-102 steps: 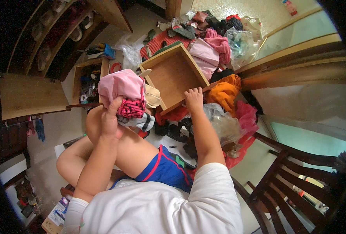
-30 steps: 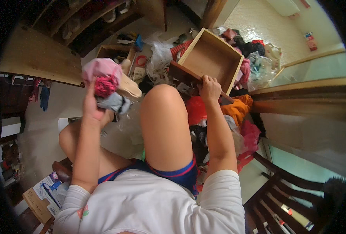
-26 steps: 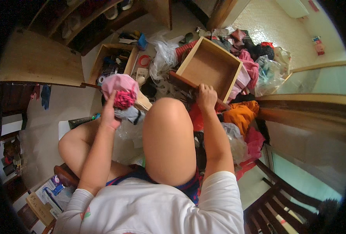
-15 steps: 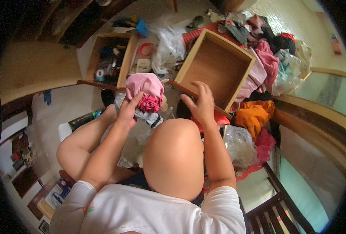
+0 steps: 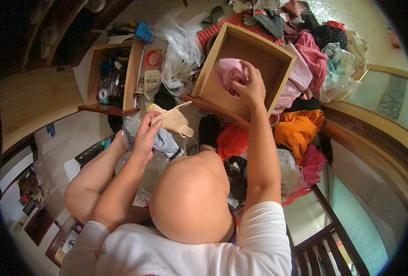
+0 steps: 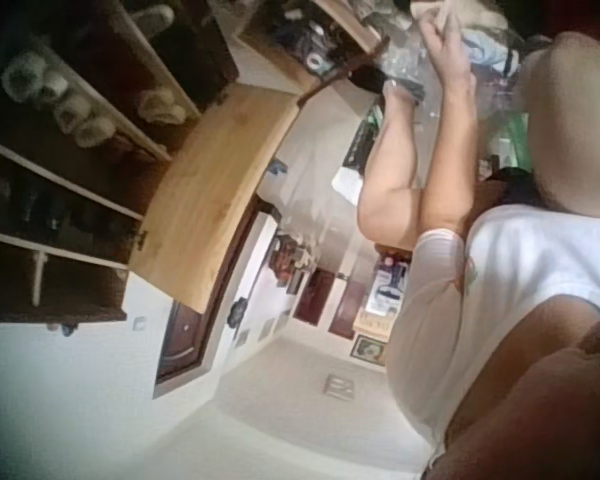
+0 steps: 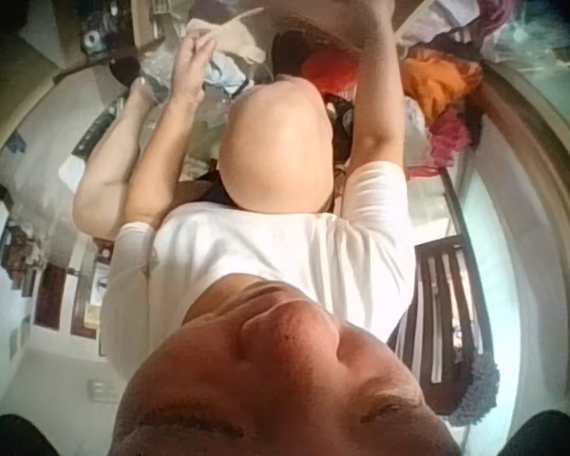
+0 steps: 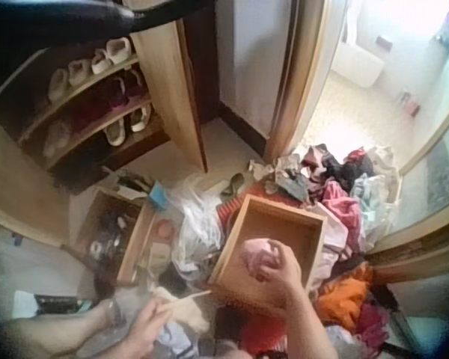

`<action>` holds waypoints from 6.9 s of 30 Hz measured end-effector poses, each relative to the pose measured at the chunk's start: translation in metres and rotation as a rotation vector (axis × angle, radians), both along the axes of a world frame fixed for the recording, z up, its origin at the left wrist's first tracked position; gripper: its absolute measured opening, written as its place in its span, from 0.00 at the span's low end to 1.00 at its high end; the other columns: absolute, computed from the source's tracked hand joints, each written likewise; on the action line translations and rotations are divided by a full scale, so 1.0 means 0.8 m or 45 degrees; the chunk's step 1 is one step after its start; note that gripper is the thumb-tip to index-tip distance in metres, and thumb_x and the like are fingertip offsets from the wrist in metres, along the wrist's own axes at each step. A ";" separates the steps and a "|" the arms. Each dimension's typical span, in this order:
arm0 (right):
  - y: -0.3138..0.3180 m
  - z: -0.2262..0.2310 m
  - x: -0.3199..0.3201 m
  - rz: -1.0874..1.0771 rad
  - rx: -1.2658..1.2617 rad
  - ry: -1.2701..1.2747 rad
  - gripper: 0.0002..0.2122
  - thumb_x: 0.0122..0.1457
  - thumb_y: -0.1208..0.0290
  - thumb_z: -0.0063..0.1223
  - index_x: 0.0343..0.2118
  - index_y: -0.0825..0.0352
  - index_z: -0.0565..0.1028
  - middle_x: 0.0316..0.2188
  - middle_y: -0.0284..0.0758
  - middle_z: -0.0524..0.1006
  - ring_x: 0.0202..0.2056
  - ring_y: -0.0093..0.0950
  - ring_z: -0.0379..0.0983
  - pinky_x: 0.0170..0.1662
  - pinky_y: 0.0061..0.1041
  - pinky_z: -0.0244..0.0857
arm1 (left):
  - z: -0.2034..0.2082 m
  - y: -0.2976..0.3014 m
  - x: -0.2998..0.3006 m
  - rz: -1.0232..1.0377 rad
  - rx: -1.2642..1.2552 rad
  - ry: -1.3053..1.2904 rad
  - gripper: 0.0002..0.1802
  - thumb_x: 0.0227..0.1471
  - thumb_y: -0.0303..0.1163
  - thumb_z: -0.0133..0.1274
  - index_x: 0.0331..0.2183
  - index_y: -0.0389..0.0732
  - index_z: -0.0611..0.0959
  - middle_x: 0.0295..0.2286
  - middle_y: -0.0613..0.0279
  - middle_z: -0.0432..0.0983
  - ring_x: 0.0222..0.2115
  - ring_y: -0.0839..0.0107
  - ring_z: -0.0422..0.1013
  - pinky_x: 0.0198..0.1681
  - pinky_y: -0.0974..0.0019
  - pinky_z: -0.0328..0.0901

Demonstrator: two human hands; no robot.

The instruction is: The person sorts through a pile of clothes and miscellaneous items, picking up socks, a mesh bag, and a small plush toy, placing some items into a wooden drawer.

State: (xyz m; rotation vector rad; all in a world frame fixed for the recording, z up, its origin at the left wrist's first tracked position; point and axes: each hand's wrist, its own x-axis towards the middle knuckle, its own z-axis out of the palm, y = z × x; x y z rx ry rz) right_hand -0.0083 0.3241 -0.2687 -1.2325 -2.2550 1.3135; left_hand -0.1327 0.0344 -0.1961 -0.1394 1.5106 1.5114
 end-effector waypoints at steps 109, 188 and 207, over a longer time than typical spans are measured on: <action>0.080 -0.112 -0.131 0.592 0.674 -0.724 0.14 0.47 0.68 0.53 0.40 0.53 0.75 0.44 0.37 0.71 0.40 0.43 0.69 0.40 0.36 0.66 | -0.219 0.066 -0.148 -1.098 -1.092 1.234 0.14 0.41 0.24 0.50 0.34 0.45 0.80 0.39 0.56 0.70 0.42 0.58 0.66 0.46 0.59 0.62; -0.113 -0.003 0.132 0.519 0.516 -0.898 0.29 0.35 0.62 0.64 0.47 0.54 0.69 0.52 0.40 0.63 0.55 0.40 0.56 0.55 0.48 0.49 | -0.054 -0.045 -0.025 -0.253 -0.247 -0.077 0.20 0.38 0.23 0.54 0.39 0.42 0.73 0.29 0.68 0.71 0.30 0.78 0.68 0.35 0.74 0.63; -0.080 0.028 0.210 1.188 -0.687 -0.712 0.14 0.47 0.65 0.54 0.37 0.65 0.76 0.31 0.38 0.77 0.33 0.35 0.74 0.37 0.30 0.66 | -0.058 -0.021 0.036 -2.266 -0.827 0.282 0.54 0.28 0.43 0.60 0.58 0.51 0.51 0.43 0.47 0.70 0.43 0.54 0.68 0.45 0.58 0.63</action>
